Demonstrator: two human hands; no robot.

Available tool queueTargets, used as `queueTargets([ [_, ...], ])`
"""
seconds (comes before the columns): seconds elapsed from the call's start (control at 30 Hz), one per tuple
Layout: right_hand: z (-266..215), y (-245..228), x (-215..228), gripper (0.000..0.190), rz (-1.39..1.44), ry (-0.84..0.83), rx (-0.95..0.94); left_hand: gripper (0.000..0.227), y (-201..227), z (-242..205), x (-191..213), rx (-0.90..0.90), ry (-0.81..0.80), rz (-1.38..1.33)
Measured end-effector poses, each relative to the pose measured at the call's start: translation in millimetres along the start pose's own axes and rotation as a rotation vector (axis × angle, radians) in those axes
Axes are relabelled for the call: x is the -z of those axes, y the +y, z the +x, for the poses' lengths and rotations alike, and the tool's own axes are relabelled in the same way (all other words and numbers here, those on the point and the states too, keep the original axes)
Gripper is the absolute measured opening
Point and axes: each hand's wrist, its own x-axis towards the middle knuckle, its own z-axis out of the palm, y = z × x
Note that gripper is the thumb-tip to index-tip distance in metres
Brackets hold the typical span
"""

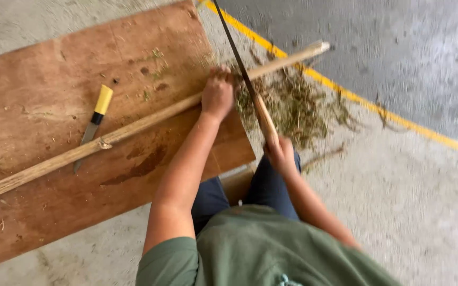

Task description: Stripping outer bark or nodes from a long bamboo pole using a knife and a small saw.

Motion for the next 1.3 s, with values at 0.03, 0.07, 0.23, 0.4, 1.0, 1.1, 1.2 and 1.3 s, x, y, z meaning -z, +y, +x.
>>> queueTargets([
  [0.03,-1.9,-4.4,-5.7,0.055,0.007,0.016,-0.028,0.033,8.7,-7.4,7.9,-0.008,-0.028,-0.014],
  [0.07,15.6,-14.0,-9.7,0.053,-0.013,-0.013,-0.015,0.030,9.6,-0.1,17.2,0.114,-0.129,-0.113],
  [0.23,-22.6,22.4,-2.5,0.054,-0.048,0.009,0.109,0.031,-8.1,13.6,9.7,0.053,0.033,-0.158],
  [0.4,-39.3,39.5,3.6,0.051,-0.012,0.053,-0.025,0.030,-2.7,3.4,-0.4,0.061,-0.104,-0.034],
  [1.0,-34.7,31.3,18.4,0.050,-0.157,0.015,0.011,0.015,-4.4,21.6,30.4,0.148,0.108,-0.013],
  [1.1,-90.4,19.7,32.3,0.048,-0.159,0.034,0.054,0.019,-5.2,29.6,45.3,0.330,-0.222,-0.130],
  [1.2,-63.5,20.6,33.5,0.050,-0.238,0.012,0.072,0.024,1.4,14.6,39.0,0.211,-0.036,-0.199],
  [1.3,15.6,-13.2,10.0,0.058,-0.076,-0.021,-0.045,0.019,-18.3,2.2,-15.7,0.124,0.004,-0.043],
])
